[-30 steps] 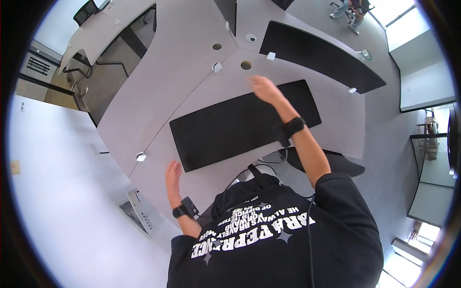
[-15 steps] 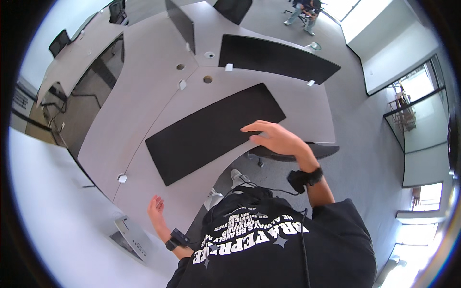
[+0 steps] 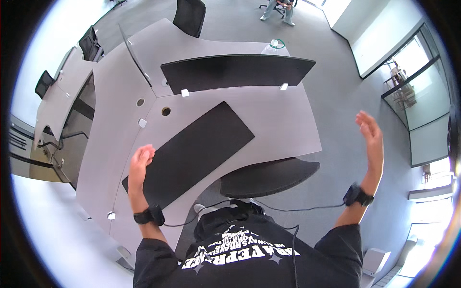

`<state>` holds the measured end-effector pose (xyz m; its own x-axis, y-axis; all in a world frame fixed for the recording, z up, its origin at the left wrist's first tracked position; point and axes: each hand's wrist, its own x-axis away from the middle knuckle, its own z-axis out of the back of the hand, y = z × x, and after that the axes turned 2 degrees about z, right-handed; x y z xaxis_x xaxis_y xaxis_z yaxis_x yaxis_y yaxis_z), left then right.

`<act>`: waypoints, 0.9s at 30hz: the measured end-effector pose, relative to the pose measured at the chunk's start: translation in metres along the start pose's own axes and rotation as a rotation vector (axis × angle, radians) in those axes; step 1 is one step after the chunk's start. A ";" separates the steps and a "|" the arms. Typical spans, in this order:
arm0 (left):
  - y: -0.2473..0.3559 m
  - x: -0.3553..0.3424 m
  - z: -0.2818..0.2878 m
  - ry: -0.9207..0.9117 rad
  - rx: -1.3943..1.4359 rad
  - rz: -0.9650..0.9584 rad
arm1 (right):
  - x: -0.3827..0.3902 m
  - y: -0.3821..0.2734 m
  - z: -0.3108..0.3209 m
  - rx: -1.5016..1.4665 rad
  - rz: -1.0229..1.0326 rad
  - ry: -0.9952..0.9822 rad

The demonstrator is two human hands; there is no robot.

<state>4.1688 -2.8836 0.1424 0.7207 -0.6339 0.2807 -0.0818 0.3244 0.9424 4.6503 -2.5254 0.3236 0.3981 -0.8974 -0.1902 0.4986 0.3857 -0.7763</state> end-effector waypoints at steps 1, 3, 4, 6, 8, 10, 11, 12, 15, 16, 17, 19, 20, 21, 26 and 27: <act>0.025 -0.004 -0.018 -0.024 -0.028 -0.052 | -0.025 0.008 0.003 0.021 -0.002 0.028; 0.058 -0.015 -0.045 -0.040 -0.058 -0.078 | -0.075 0.021 0.001 0.038 -0.010 0.058; 0.073 -0.022 -0.056 -0.064 -0.064 -0.110 | -0.101 0.027 -0.001 0.073 -0.018 0.052; 0.095 -0.035 -0.071 -0.079 -0.107 -0.141 | -0.155 0.046 -0.010 0.093 -0.023 0.033; 0.114 -0.050 -0.083 -0.109 -0.143 -0.173 | -0.201 0.064 -0.016 0.039 -0.063 -0.027; 0.129 -0.070 -0.086 -0.111 -0.191 -0.224 | -0.257 0.105 -0.028 0.018 -0.123 -0.079; 0.135 -0.082 -0.087 -0.109 -0.200 -0.222 | -0.283 0.127 -0.037 0.001 -0.179 -0.132; 0.140 -0.095 -0.087 -0.078 -0.198 -0.204 | -0.306 0.147 -0.049 -0.035 -0.215 -0.131; 0.153 -0.128 -0.082 0.021 -0.220 -0.202 | -0.351 0.196 -0.079 -0.097 -0.317 -0.083; 0.146 -0.142 -0.082 0.087 -0.234 -0.186 | -0.363 0.214 -0.094 -0.104 -0.397 -0.057; 0.141 -0.153 -0.084 0.094 -0.237 -0.183 | -0.374 0.230 -0.106 -0.107 -0.396 -0.065; 0.125 -0.174 -0.089 0.186 -0.352 -0.139 | -0.385 0.262 -0.123 -0.148 -0.496 -0.002; 0.116 -0.182 -0.092 0.189 -0.356 -0.133 | -0.389 0.276 -0.127 -0.169 -0.498 0.009; 0.108 -0.189 -0.093 0.215 -0.342 -0.116 | -0.391 0.283 -0.139 -0.176 -0.503 -0.008; 0.063 -0.241 -0.076 0.414 -0.581 -0.223 | -0.399 0.273 -0.182 -0.330 -0.499 -0.019; 0.058 -0.253 -0.088 0.412 -0.596 -0.269 | -0.398 0.284 -0.175 -0.344 -0.498 0.033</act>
<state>4.0427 -2.6425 0.1103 0.8710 -0.4697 -0.1443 0.4325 0.5934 0.6788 4.4985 -2.0964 0.0733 0.1535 -0.9606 0.2318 0.3389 -0.1692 -0.9255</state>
